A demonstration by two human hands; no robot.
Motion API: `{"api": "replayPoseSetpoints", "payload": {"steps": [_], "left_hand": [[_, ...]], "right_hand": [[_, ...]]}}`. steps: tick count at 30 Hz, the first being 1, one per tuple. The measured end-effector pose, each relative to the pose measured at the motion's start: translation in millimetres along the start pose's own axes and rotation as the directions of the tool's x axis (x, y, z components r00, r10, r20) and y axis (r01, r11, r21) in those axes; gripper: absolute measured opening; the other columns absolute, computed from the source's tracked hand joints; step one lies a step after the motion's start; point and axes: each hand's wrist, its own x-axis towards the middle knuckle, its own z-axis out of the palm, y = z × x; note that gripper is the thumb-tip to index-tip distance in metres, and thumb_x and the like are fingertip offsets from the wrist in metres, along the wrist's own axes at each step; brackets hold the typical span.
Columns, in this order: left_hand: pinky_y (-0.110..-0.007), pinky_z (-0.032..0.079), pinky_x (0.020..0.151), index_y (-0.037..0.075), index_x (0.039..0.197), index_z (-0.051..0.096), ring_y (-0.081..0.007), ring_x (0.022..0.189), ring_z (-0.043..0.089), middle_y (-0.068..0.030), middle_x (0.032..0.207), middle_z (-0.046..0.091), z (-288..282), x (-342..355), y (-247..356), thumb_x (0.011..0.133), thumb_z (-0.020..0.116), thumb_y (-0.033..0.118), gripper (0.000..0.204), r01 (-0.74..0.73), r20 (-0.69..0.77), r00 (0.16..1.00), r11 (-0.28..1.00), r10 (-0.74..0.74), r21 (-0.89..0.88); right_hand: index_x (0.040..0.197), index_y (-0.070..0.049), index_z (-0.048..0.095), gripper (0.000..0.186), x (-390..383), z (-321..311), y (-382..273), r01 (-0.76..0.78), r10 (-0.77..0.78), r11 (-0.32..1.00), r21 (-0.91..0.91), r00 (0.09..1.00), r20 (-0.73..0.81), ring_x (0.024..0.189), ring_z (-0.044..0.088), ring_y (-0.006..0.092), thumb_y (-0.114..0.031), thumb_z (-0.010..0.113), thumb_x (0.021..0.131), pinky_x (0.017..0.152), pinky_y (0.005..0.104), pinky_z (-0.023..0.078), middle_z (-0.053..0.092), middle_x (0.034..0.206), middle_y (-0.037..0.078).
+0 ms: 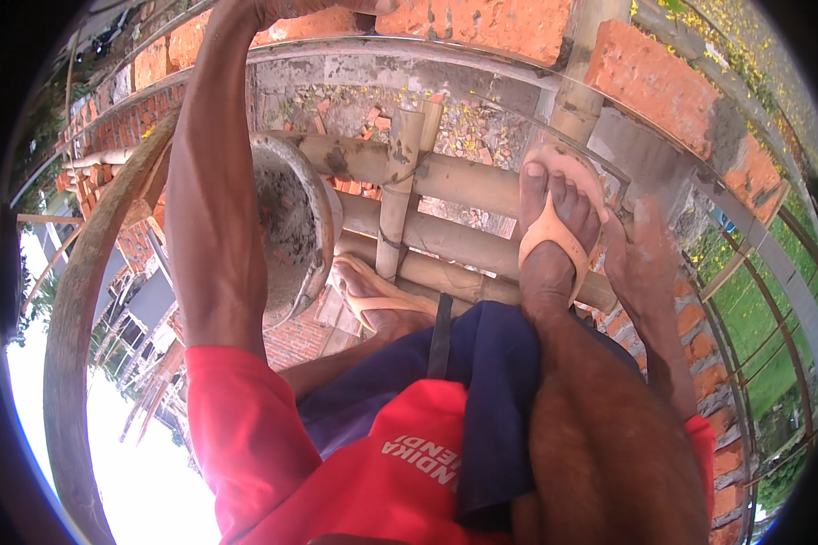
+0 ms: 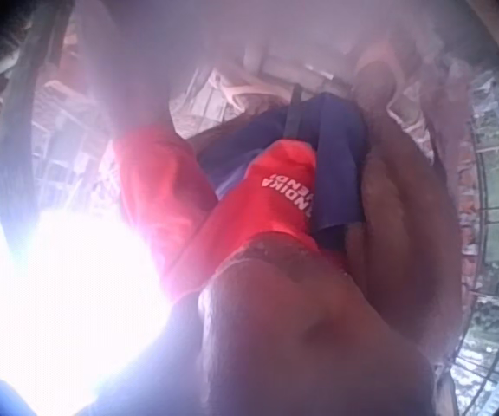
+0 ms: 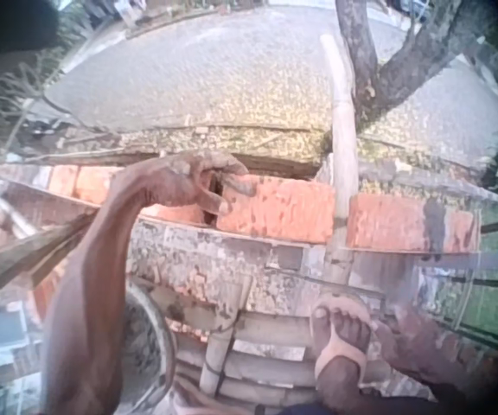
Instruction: The person scoops mortar from a bucket with a trowel and applies it to a brick wall. They place red bricks onto the mortar, tap them into position, and scrape away excess mortar. The person repeats this process to build up the wall layer by layer.
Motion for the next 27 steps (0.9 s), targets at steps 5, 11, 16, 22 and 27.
{"api": "replayPoseSetpoints", "payload": {"steps": [5,11,16,22,27], "left_hand": [[-0.045,0.047,0.110,0.007,0.146,0.056,-0.0301,0.131,0.058,-0.0113,0.141,0.066,-1.3,-1.8,4.1,0.095,0.080,0.027,0.060,0.074,-0.080,0.995,0.992,-0.066,0.102],[-0.044,0.047,0.108,0.005,0.140,0.062,-0.0290,0.129,0.060,-0.0126,0.139,0.067,5.1,-4.9,8.4,0.095,0.078,0.025,0.052,0.082,-0.163,0.985,0.983,-0.054,0.166],[-0.043,0.049,0.108,0.005,0.141,0.063,-0.0297,0.126,0.063,-0.0128,0.137,0.068,4.9,-6.8,10.6,0.095,0.078,0.023,0.052,0.011,-0.120,0.993,1.000,-0.009,0.018],[-0.046,0.049,0.112,0.012,0.143,0.064,-0.0312,0.132,0.060,-0.0129,0.153,0.056,7.1,-0.6,17.8,0.097,0.076,0.033,0.052,0.108,-0.218,0.975,0.958,-0.049,0.266],[-0.051,0.051,0.108,0.017,0.144,0.065,-0.0311,0.134,0.059,-0.0158,0.152,0.058,18.9,19.4,15.6,0.092,0.078,0.040,0.058,-0.146,-0.218,0.954,0.955,0.204,0.257]], "right_hand": [[0.105,0.001,0.059,0.028,-1.0,-2.9,-5.3,-0.027,0.026,0.999,0.038,0.999,0.022,0.083,0.064,0.0480,-0.022,0.073,0.097,0.070,0.0529,0.051,0.064,0.088,0.025],[0.105,0.001,0.060,0.028,0.2,-8.6,-15.8,-0.065,0.062,0.995,0.080,0.997,0.041,0.083,0.064,0.0475,-0.022,0.073,0.096,0.070,0.0527,0.051,0.065,0.088,0.025],[0.105,0.001,0.060,0.027,0.9,-11.5,-19.3,-0.104,0.096,0.986,0.131,0.993,0.068,0.084,0.065,0.0471,-0.021,0.073,0.096,0.070,0.0524,0.051,0.065,0.088,0.025],[0.106,0.001,0.062,0.028,3.4,-13.6,-20.2,-0.013,0.005,0.992,0.128,0.998,0.063,0.081,0.067,0.0426,-0.022,0.074,0.094,0.070,0.0488,0.053,0.068,0.090,0.023],[0.105,0.001,0.062,0.030,5.6,-13.9,-19.7,-0.007,0.004,0.988,0.151,1.000,0.017,0.083,0.068,0.0423,-0.024,0.074,0.094,0.070,0.0486,0.053,0.068,0.090,0.022]]}}
